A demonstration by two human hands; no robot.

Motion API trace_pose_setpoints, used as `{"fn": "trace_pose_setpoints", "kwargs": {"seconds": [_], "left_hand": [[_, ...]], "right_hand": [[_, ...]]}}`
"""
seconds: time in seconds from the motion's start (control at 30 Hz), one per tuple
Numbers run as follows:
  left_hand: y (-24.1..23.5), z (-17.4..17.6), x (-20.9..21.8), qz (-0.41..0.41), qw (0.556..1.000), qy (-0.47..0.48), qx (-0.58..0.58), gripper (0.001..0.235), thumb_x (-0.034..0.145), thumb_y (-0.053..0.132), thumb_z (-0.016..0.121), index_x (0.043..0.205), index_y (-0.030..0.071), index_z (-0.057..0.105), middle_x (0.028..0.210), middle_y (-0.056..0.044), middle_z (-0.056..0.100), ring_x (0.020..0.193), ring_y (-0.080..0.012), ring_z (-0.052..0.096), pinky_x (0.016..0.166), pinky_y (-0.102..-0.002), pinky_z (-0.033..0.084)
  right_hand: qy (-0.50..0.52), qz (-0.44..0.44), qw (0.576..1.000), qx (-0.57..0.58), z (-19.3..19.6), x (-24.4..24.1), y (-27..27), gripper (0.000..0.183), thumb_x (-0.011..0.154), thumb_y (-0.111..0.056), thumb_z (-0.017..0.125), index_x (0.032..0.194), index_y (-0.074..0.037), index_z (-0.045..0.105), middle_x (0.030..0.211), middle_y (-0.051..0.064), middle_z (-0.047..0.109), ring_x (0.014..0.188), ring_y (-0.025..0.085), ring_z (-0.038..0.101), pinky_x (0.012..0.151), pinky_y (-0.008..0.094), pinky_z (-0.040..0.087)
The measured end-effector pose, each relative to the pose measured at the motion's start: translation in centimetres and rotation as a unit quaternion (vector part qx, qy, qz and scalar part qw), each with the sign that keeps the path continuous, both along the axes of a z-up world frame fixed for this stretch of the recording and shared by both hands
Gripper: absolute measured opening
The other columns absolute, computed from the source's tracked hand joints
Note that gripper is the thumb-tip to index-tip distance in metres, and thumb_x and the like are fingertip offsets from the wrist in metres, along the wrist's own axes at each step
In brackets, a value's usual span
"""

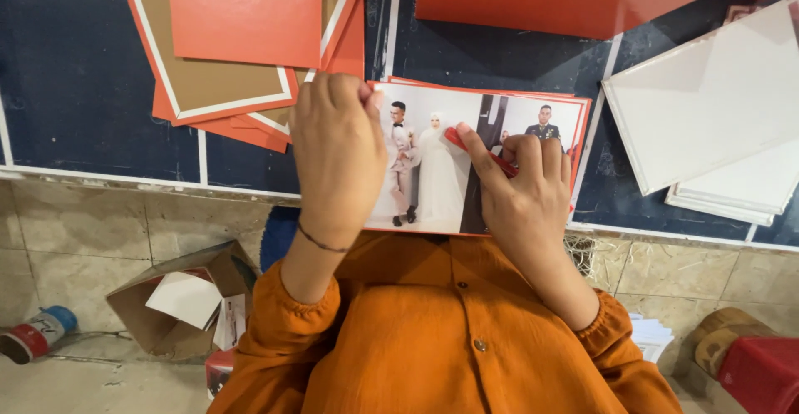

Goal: Assembling wedding invitations by applying adhesive to cardstock and attaching printed photo inserts.

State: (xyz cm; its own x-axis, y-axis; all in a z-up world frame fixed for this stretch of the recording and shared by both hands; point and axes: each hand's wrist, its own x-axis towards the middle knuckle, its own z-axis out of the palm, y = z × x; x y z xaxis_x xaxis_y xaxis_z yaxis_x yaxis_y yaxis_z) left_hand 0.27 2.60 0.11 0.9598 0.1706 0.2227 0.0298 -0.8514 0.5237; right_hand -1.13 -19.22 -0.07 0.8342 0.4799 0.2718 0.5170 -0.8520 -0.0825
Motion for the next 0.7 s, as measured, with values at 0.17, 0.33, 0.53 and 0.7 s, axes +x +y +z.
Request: {"fn": "trace_pose_setpoints", "kwargs": {"seconds": [0.17, 0.33, 0.53, 0.7], "left_hand": [[-0.8, 0.7, -0.3, 0.006, 0.994, 0.008, 0.108, 0.018, 0.105, 0.01, 0.074, 0.11, 0.003, 0.058, 0.102, -0.013, 0.057, 0.091, -0.0282, 0.052, 0.085, -0.044, 0.044], [-0.6, 1.6, -1.1, -0.046, 0.995, -0.009, 0.092, 0.018, 0.097, 0.006, 0.075, 0.105, 0.007, 0.059, 0.101, -0.01, 0.056, 0.093, -0.0274, 0.051, 0.087, -0.043, 0.043], [0.4, 4.2, -1.9, -0.125, 0.987, 0.007, -0.096, 0.014, 0.103, 0.007, 0.069, 0.104, 0.004, 0.055, 0.097, -0.01, 0.057, 0.09, -0.0283, 0.055, 0.087, -0.043, 0.044], [2.1, 2.0, -1.3, -0.177, 0.969, 0.03, -0.168, 0.007, 0.107, 0.006, 0.061, 0.107, 0.003, 0.055, 0.105, -0.011, 0.056, 0.095, -0.0258, 0.054, 0.084, -0.039, 0.047]], "right_hand": [[0.003, -0.004, 1.0, -0.007, -0.2, -0.1, -0.1, 0.053, 0.092, 0.001, 0.08, 0.139, -0.022, 0.085, 0.109, 0.008, 0.055, 0.094, 0.026, 0.049, 0.087, 0.037, 0.047], [-0.008, -0.001, 1.0, -0.018, -0.1, -0.1, 0.0, 0.054, 0.092, 0.001, 0.08, 0.139, -0.024, 0.084, 0.109, 0.007, 0.055, 0.093, 0.025, 0.049, 0.086, 0.037, 0.047], [-0.02, -0.017, 0.999, -0.033, -0.2, -0.1, 0.1, 0.051, 0.095, -0.001, 0.079, 0.139, -0.025, 0.085, 0.108, 0.007, 0.054, 0.095, 0.025, 0.049, 0.086, 0.036, 0.048], [-0.028, -0.013, 0.999, -0.018, -0.5, -0.3, 0.1, 0.045, 0.099, -0.003, 0.079, 0.137, -0.024, 0.086, 0.108, 0.007, 0.053, 0.094, 0.025, 0.049, 0.086, 0.036, 0.049]]}}
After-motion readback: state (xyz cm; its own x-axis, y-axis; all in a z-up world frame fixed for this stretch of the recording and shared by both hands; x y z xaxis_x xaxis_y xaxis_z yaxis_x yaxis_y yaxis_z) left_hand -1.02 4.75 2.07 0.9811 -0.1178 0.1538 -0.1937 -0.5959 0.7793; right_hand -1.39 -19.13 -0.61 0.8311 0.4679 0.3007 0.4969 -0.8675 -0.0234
